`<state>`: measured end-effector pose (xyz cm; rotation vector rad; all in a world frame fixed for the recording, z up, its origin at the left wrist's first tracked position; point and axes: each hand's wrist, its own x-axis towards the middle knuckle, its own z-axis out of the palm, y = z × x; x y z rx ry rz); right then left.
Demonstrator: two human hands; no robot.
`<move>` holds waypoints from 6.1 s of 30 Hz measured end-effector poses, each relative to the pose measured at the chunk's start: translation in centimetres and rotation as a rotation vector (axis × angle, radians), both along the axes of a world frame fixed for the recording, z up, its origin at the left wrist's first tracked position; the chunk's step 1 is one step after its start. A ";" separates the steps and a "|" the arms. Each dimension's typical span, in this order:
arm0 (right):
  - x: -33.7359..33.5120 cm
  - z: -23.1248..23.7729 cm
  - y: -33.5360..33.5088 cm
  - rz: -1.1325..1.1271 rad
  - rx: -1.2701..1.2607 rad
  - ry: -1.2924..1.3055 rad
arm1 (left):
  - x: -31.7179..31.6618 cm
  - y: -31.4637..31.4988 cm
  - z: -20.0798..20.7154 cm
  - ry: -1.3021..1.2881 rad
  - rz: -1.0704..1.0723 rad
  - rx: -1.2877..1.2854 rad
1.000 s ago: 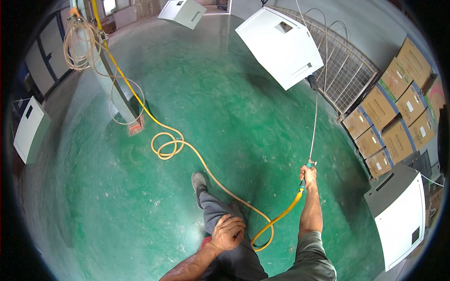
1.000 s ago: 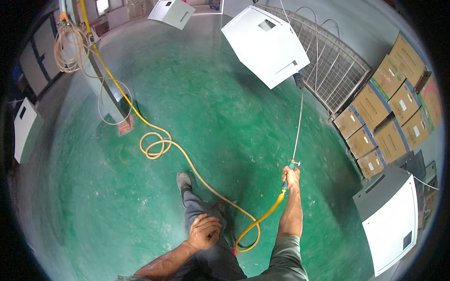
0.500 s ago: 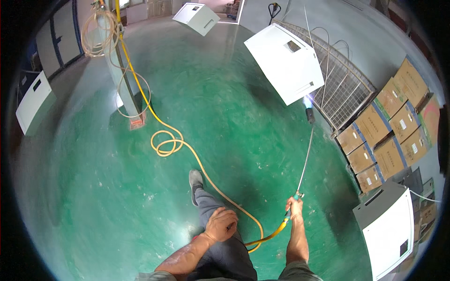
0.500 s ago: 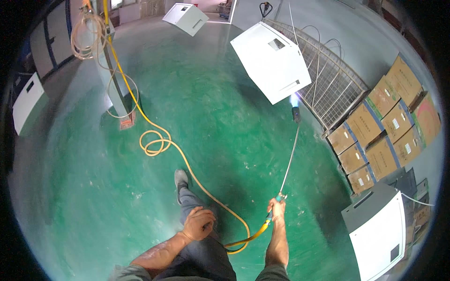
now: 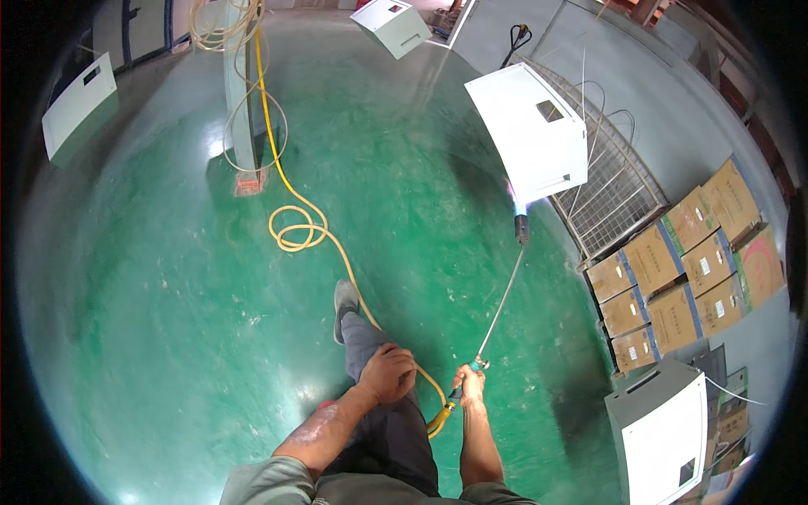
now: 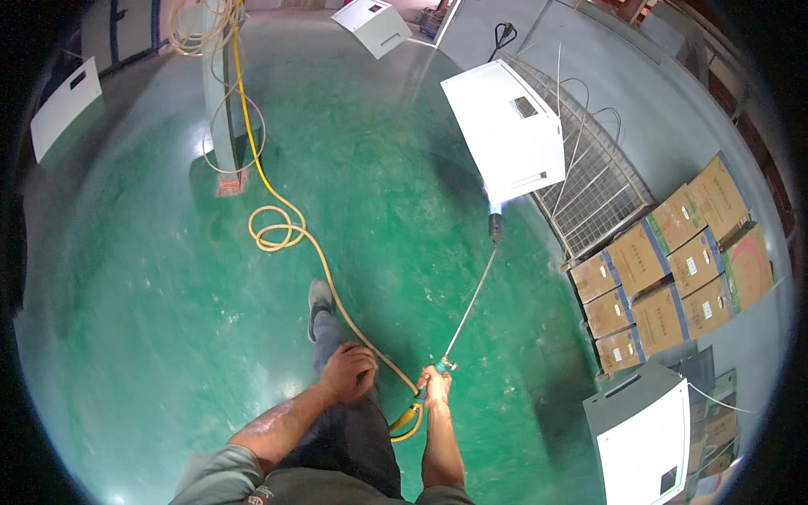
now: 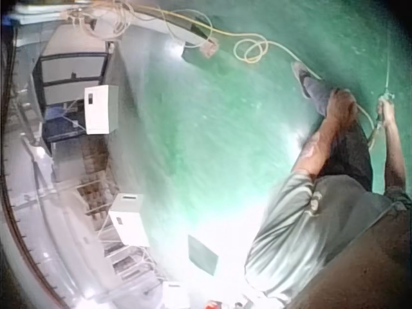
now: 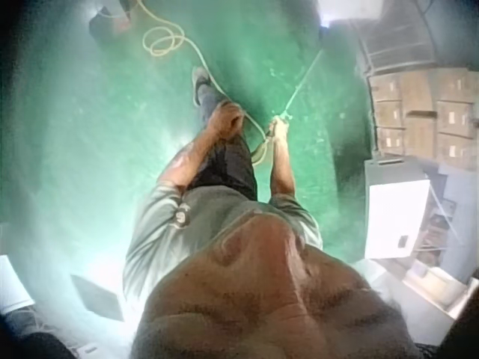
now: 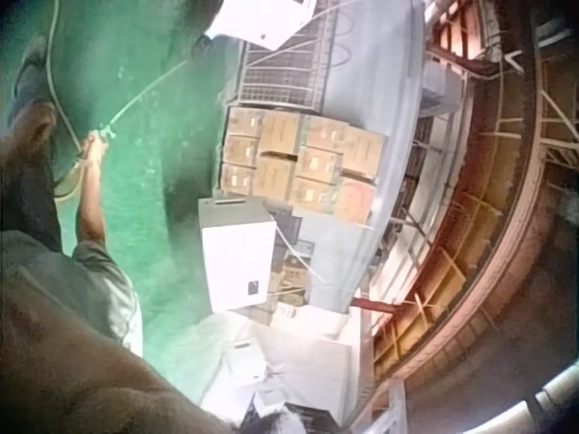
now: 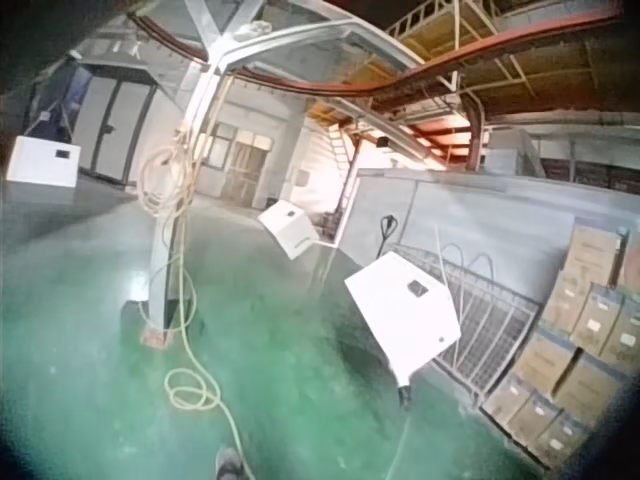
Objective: Using a blowtorch to treat or heat the surfaces of white metal electrical or component boxes hanging from the ceiling.
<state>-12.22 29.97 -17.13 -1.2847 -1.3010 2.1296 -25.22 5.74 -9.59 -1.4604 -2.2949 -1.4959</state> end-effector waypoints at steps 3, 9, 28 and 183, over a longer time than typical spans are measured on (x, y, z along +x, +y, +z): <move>-1.0 0.7 -1.4 0.005 -0.002 0.004 | 0.0 -0.2 -0.5 0.018 0.040 0.055; -2.2 1.5 -2.8 0.020 -0.001 0.016 | 0.1 -0.8 0.1 0.023 0.078 0.098; -6.1 1.3 -3.1 0.075 -0.024 0.095 | -0.1 -0.5 0.4 0.017 0.059 0.124; 26.7 6.4 3.2 -1.608 0.271 0.275 | 3.6 2.1 1.4 -0.413 0.059 -0.268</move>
